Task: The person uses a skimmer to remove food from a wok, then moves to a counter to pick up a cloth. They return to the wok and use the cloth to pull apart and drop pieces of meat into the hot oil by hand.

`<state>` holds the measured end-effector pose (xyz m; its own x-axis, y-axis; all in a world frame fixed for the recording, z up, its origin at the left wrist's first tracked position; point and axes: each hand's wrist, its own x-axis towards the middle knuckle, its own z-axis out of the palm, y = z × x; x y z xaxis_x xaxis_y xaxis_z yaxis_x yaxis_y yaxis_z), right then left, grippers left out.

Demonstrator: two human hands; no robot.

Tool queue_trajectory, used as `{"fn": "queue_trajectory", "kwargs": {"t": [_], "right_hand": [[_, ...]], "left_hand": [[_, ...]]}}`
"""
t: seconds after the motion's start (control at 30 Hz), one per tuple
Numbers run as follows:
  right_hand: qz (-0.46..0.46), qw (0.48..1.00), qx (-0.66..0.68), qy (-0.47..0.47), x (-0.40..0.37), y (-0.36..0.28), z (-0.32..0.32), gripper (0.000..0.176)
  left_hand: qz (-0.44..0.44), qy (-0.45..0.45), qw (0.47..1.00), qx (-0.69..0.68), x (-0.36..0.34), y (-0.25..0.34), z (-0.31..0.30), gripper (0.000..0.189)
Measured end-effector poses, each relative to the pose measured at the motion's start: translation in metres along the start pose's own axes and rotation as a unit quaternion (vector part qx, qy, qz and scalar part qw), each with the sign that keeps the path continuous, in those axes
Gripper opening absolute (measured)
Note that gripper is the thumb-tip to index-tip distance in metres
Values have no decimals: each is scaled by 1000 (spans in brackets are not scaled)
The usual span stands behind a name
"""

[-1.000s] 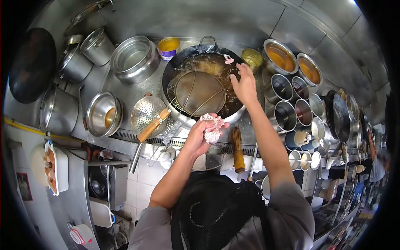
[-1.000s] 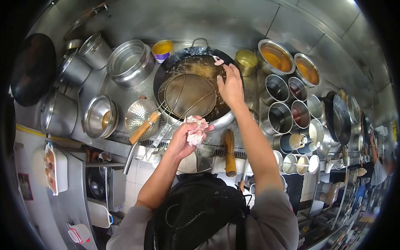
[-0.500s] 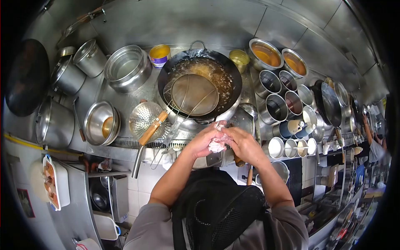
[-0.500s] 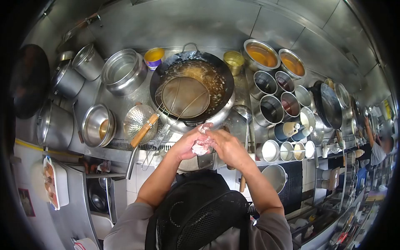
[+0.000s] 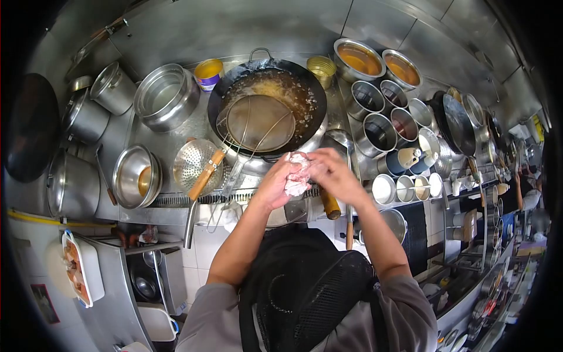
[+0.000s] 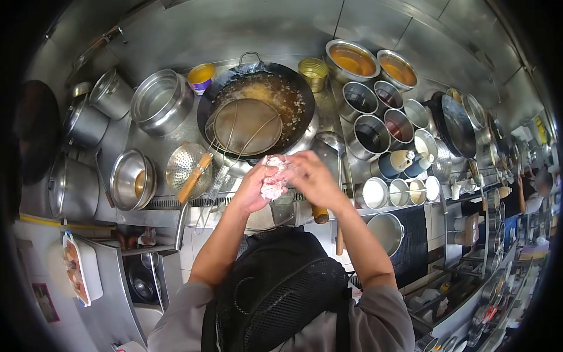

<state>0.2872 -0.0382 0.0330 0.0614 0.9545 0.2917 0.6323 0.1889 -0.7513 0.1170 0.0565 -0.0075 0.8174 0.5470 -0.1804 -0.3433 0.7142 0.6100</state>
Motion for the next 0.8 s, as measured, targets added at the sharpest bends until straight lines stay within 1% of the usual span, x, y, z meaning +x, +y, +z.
{"fn": "queue_trajectory", "kwargs": {"t": [0.03,0.07,0.13,0.2,0.27,0.3,0.33,0.37,0.4,0.43,0.47,0.53,0.57,0.6,0.67,0.7,0.73,0.77,0.8], "right_hand": [[-54,997,-28,58,3,-13,9,32],[-53,997,-27,58,2,-10,8,32],[-20,998,-33,51,1,2,8,21],[-34,998,-31,52,2,22,0,20],[81,991,65,88,2,37,-10,18],[195,950,229,83,3,44,-15,18],[196,950,227,84,5,50,-21,18],[213,895,376,110,7,55,-27,17],[225,816,516,133,9,58,-33,17],[221,782,564,146,12,54,-37,11],[221,783,563,147,14,58,-35,11],[172,803,553,143,18,70,-27,11],[193,800,553,128,20,76,-24,11],[193,799,555,124,22,76,-23,11],[240,848,461,100,26,75,-20,11],[230,871,423,97,29,68,-17,11],[231,870,426,89,32,66,-6,11],[210,884,402,115,35,65,7,11],[188,896,377,142,37,63,15,12]], "left_hand": [[6,-21,1000,-2,2,3,9,32],[5,-20,1000,-2,5,4,9,32],[-25,-30,999,3,11,6,7,28],[-29,-23,999,3,15,2,0,28],[-28,-19,999,2,23,-1,-8,28],[-18,-1,1000,-21,24,-3,-11,27],[-7,16,999,-43,27,-4,-14,26],[-7,13,998,-57,29,-6,-17,27],[-8,11,998,-58,30,-6,-16,27],[-7,6,998,-59,31,-6,-15,27],[-6,3,998,-59,32,-7,-13,27],[-8,-3,998,-62,31,-7,-5,27],[-5,5,999,-48,30,-8,-3,28],[-2,15,999,-34,29,-9,-1,30],[5,36,999,-26,29,-10,5,30],[25,42,998,32,31,-11,10,30],[43,50,994,91,34,-13,14,31],[107,41,980,160,39,-20,16,31],[111,47,980,160,45,-23,13,31]]}}
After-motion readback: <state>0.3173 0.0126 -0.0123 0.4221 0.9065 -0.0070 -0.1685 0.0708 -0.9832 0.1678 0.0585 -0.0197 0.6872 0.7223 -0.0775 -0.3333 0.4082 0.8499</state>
